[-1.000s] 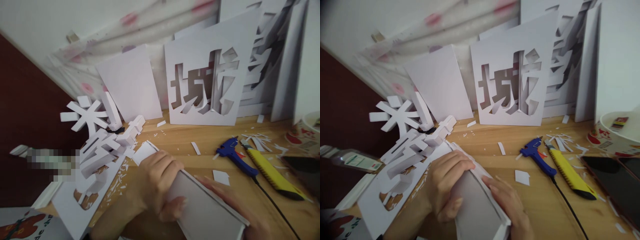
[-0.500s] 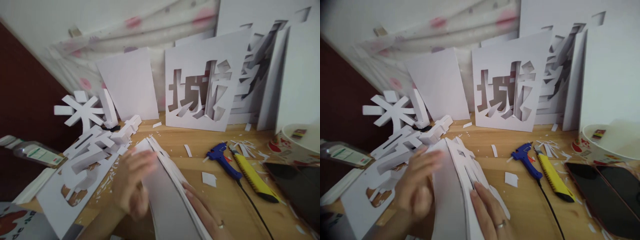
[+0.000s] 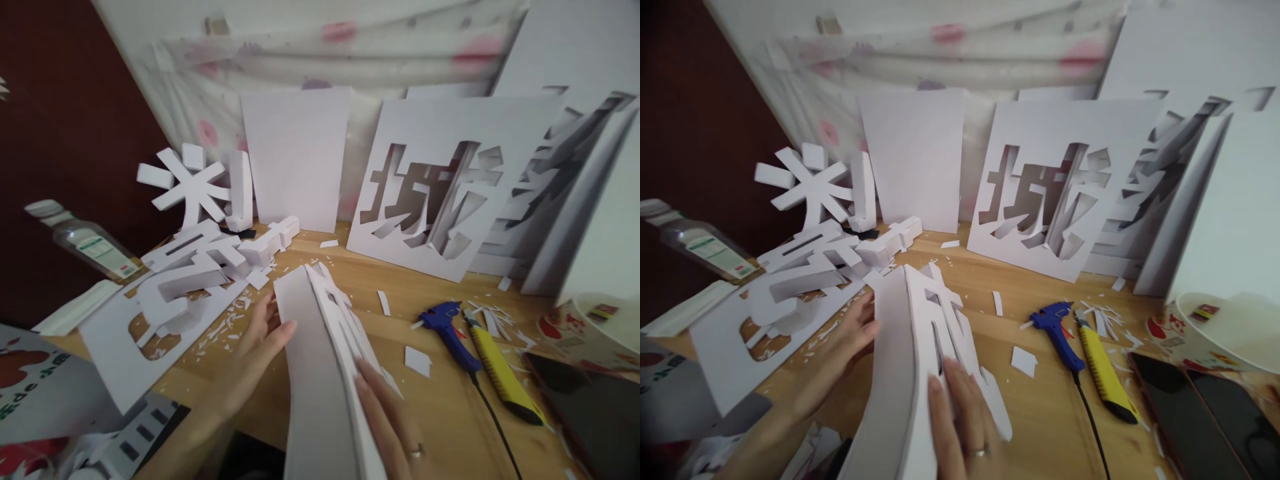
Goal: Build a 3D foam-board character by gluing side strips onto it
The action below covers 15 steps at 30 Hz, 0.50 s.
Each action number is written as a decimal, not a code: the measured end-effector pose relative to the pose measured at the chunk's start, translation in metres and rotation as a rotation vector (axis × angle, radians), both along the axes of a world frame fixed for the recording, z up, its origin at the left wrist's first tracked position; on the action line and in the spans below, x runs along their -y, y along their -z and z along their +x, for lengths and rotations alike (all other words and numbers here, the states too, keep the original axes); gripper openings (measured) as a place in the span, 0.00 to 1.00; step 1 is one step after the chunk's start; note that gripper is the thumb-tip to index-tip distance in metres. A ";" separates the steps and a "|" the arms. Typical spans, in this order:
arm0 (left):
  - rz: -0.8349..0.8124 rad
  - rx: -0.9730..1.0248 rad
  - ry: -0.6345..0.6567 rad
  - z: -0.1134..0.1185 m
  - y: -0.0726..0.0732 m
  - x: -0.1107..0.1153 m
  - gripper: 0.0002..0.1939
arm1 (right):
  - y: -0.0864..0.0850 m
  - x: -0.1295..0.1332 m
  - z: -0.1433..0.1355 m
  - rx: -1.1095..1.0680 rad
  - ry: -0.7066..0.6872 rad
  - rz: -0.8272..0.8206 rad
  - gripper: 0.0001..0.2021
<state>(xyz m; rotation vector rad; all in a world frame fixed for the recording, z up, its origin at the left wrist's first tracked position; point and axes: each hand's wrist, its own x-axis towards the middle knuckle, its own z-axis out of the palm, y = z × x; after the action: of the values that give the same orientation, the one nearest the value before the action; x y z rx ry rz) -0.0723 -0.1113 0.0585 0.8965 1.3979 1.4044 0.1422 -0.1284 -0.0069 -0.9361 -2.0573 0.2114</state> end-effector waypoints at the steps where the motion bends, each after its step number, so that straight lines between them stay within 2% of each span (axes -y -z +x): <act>1: 0.010 -0.039 0.004 -0.003 0.001 -0.001 0.31 | 0.001 0.001 -0.005 0.009 -0.035 0.051 0.30; 4: 0.004 -0.127 -0.037 -0.011 0.009 -0.003 0.28 | 0.001 0.001 -0.017 0.078 -0.193 0.205 0.23; 7: -0.070 -0.021 -0.016 -0.016 0.024 -0.004 0.26 | -0.004 0.001 -0.010 0.133 -0.285 0.217 0.17; 10: -0.087 0.118 0.037 -0.017 0.036 -0.006 0.28 | -0.004 0.003 0.012 0.083 -0.125 0.097 0.13; 13: -0.009 0.109 0.005 -0.019 0.040 -0.011 0.29 | 0.003 0.004 0.033 -0.037 0.143 -0.071 0.17; 15: 0.053 0.079 -0.025 -0.020 0.040 -0.016 0.30 | 0.012 0.004 0.036 -0.223 0.261 -0.254 0.21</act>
<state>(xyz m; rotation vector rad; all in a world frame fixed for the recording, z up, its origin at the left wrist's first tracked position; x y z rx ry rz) -0.0921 -0.0957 0.0186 0.8506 1.3229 1.4857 0.1782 -0.1322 -0.0185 -1.2655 -1.7107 0.4234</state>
